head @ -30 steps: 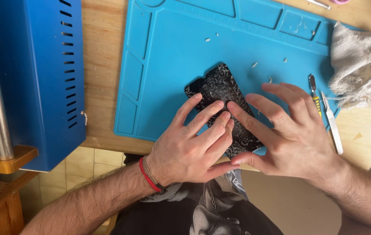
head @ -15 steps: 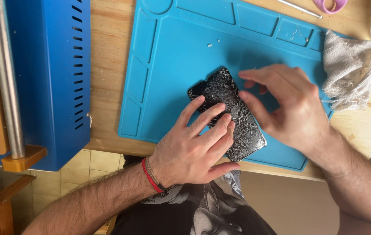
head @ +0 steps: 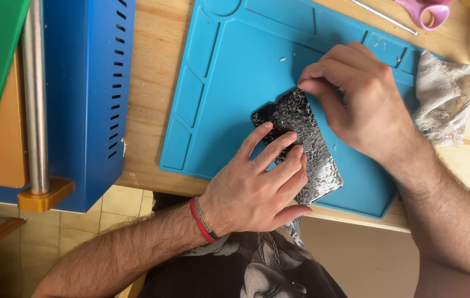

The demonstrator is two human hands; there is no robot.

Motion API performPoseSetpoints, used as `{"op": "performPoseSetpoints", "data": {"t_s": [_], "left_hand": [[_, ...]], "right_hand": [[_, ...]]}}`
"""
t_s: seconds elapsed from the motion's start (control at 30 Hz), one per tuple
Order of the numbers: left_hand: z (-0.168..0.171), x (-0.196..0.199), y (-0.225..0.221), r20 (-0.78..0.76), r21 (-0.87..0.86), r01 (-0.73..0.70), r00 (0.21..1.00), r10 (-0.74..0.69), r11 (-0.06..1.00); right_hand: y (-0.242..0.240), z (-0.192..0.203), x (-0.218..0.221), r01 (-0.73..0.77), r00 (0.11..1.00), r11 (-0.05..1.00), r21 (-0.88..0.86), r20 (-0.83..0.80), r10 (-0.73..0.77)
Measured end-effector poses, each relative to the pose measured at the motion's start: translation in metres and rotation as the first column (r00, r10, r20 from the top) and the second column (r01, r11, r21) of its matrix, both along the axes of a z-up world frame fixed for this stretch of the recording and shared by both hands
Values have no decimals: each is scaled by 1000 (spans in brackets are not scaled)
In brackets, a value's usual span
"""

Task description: The person uses a yellow-handled scraper to remove white residue from the surface of a black rectangular object on a blue cutting mat. The person rotates the object to access different areas and continues scraping until the end of the clip.

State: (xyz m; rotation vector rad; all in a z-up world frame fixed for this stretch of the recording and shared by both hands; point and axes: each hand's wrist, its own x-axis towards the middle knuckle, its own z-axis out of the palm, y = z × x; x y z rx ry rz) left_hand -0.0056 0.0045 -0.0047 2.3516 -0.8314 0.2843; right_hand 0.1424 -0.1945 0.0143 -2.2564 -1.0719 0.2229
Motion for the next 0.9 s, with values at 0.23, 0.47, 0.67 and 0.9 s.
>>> {"op": "performPoseSetpoints", "data": {"t_s": [0.23, 0.47, 0.67, 0.9], "left_hand": [[0, -1, 0, 10, 18, -5, 1000, 5, 1000], [1, 0, -1, 8, 19, -4, 1000, 4, 1000], [2, 0, -1, 4, 38, -1, 1000, 1, 999], [2, 0, -2, 19, 15, -3, 1000, 3, 1000]], "right_hand": [[-2, -8, -2, 61, 998, 998, -28, -8, -62], [-1, 1, -1, 19, 1000, 1000, -5, -6, -19], [-1, -12, -2, 12, 996, 999, -36, 91, -9], [-2, -2, 2, -57, 997, 998, -10, 49, 57]]}}
